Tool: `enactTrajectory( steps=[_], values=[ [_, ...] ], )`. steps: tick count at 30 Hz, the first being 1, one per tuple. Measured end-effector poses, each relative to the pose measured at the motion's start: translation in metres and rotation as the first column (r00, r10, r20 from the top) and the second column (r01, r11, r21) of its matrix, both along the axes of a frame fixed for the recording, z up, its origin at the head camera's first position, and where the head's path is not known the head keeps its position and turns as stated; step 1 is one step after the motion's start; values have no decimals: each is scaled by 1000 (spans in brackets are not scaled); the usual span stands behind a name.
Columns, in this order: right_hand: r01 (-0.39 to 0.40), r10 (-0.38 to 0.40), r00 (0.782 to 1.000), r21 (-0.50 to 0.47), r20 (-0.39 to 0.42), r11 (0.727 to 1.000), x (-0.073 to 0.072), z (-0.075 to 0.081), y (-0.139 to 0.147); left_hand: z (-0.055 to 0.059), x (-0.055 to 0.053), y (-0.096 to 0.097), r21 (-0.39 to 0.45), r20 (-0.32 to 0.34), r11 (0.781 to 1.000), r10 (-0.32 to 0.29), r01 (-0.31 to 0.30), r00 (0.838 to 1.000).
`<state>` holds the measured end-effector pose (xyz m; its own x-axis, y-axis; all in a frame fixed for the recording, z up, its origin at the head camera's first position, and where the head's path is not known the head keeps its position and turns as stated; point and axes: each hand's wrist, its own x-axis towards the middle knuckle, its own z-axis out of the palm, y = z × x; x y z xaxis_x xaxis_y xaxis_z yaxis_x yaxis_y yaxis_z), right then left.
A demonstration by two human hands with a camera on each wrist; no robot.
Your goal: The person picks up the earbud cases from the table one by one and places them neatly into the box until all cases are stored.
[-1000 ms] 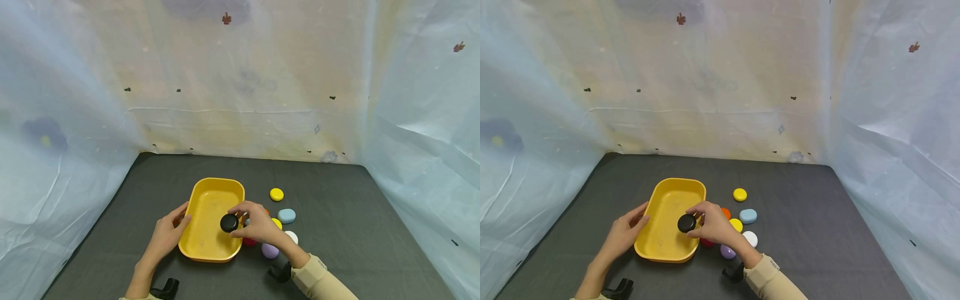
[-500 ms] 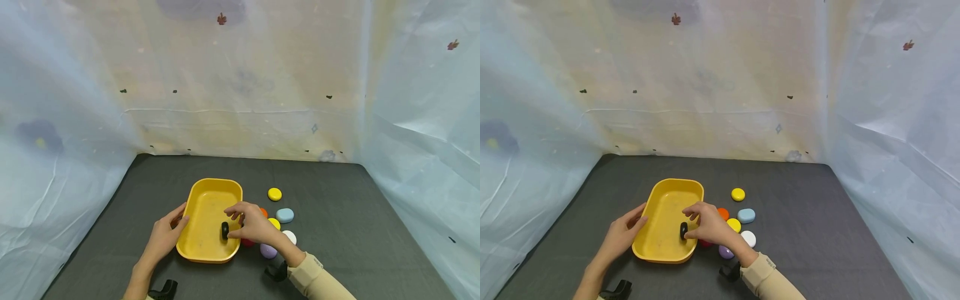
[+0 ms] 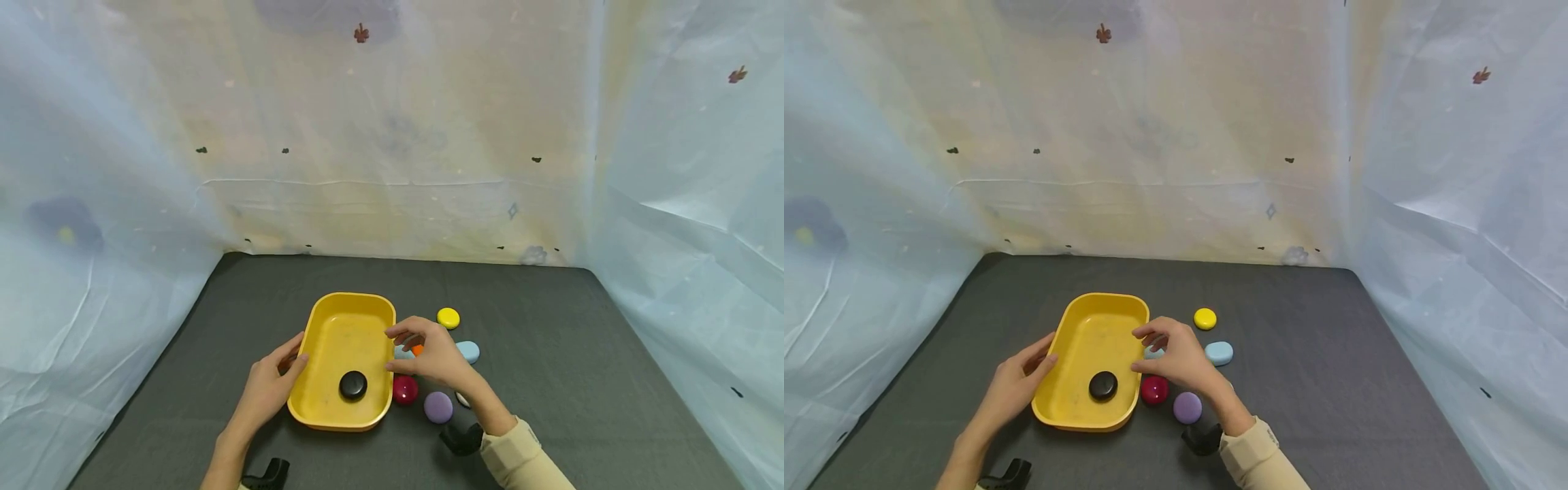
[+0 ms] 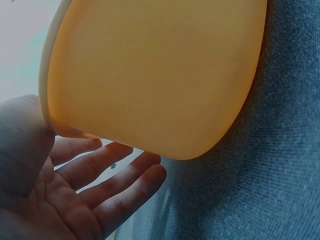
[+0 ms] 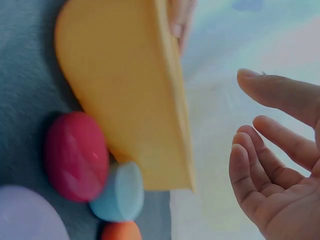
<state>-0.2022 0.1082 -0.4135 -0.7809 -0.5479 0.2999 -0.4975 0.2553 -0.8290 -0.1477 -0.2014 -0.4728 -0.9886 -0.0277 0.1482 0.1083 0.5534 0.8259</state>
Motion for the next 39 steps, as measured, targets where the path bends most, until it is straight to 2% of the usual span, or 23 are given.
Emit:
enactTrajectory(
  steps=[9, 14, 17, 20, 24, 29, 33, 39],
  values=[
    [78, -67, 990, -88, 128, 993, -1, 7, 30, 0, 2, 0, 0, -8, 1000, -5, 5, 1000],
    [107, -88, 983, -109, 161, 988, 3, 15, 38, -1, 1, -1, -7, -6, 1000, -3, 3, 1000],
    [117, -95, 979, -115, 183, 986, 8, 25, 42, -2, 1, -1, -13, -10, 1000, -3, 3, 1000],
    [144, -128, 974, -75, 186, 987, 13, 30, 47, -3, 0, -1, -15, -12, 1000, -1, 1, 1000],
    [144, -135, 976, -39, 169, 989, 9, 15, 60, -2, 0, -1, -6, -13, 1000, -4, 3, 1000],
    [74, -64, 986, -62, 153, 995, 4, -8, 80, -4, 1, -1, 1, -17, 1000, -5, 5, 1000],
    [38, -30, 988, -51, 148, 998, 5, -20, 95, -4, 1, -2, 2, -26, 1000, -4, 4, 1000],
    [9, -1, 983, -41, 186, 999, 10, -38, 120, -3, 0, -2, -6, -17, 1000, -6, 6, 1000]
  ],
)
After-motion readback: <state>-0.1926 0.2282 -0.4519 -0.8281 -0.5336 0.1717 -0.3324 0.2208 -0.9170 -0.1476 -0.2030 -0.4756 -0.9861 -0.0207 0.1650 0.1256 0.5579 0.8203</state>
